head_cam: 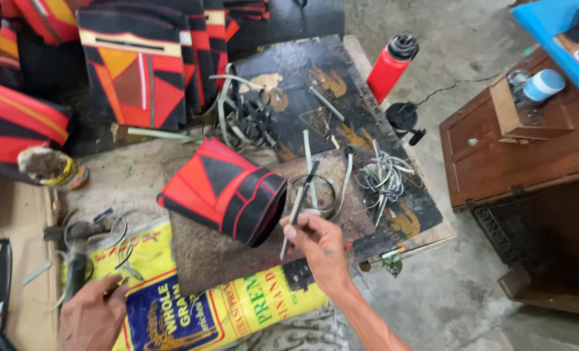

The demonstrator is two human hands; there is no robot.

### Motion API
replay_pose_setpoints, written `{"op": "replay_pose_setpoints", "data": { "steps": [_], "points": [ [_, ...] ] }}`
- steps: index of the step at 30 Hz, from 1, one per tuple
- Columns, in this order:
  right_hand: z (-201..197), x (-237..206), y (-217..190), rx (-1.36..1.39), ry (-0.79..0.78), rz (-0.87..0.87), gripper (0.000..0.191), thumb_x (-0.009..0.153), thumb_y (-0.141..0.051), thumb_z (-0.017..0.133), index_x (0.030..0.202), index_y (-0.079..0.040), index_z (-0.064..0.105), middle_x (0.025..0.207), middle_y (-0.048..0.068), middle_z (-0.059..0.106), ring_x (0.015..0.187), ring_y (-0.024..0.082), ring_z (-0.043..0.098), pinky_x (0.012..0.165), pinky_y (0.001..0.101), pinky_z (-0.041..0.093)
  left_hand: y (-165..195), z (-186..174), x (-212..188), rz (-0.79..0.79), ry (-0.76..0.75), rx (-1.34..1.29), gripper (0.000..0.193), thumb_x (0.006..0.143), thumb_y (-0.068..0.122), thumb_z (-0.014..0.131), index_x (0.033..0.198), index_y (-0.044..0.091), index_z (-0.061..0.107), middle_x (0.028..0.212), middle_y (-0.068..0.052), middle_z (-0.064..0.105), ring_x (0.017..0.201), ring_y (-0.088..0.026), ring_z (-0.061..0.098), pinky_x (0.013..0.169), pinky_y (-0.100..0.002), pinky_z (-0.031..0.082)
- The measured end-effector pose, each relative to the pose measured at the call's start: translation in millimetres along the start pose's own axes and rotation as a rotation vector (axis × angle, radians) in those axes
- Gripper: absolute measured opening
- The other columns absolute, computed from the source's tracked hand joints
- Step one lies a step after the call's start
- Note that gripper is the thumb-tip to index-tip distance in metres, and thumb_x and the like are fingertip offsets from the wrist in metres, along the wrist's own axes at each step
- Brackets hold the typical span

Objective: The person turns a finished leather bag inside out on the work table, works the zipper and edges by hand, then uses a hammer to pound the bag's seams flat and a knife to trim excess material, before setting the bag down with a pile of similar completed bags.

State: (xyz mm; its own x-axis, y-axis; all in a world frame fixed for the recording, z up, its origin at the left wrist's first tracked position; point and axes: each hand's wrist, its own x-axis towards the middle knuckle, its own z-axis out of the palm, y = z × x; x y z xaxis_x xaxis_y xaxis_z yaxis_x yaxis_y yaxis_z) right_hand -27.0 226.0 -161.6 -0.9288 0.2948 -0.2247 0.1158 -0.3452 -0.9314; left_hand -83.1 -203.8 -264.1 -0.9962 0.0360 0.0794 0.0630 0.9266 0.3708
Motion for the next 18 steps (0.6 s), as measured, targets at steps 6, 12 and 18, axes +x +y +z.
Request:
{"op": "replay_pose_setpoints", "data": {
  "steps": [6,12,18],
  "points": [
    [-36.1,5.4,-6.8,0.012,0.055,-0.088,0.016,0.086,-0.006,0.078,0.097,-0.003,0.067,0.080,0.001,0.069,0.066,0.008,0.063,0.057,0.0271,0.056,55.3,-34.8,25.8,0.072,-0.028,0.082,0.056,0.075,0.004,0.067,0.130,0.007,0.074,0.109,-0.013,0.077,0.093,-0.026,0.075,0.083,-0.039,0.059],
    [-46.7,32.6,-19.8,-0.049,0.010,-0.040,0.010,0.091,-0.009,0.075,0.093,-0.002,0.069,0.075,0.003,0.068,0.063,0.009,0.064,0.056,0.0257,0.053,269.4,-42.9,48.0,0.205,-0.342,-0.810,0.027,0.089,0.017,0.074,0.112,0.003,0.079,0.082,-0.006,0.074,0.072,-0.014,0.065,0.064,-0.028,0.053],
    [-40.5,78.9,-38.7,-0.039,-0.024,-0.140,0.010,0.089,-0.006,0.075,0.096,-0.001,0.069,0.080,0.003,0.070,0.066,0.011,0.065,0.060,0.0278,0.055,387.7,-19.5,129.4,0.299,-0.471,-1.057,0.024,0.093,0.016,0.069,0.108,-0.001,0.076,0.077,-0.002,0.070,0.065,-0.006,0.060,0.056,-0.025,0.049]
  ]
}}
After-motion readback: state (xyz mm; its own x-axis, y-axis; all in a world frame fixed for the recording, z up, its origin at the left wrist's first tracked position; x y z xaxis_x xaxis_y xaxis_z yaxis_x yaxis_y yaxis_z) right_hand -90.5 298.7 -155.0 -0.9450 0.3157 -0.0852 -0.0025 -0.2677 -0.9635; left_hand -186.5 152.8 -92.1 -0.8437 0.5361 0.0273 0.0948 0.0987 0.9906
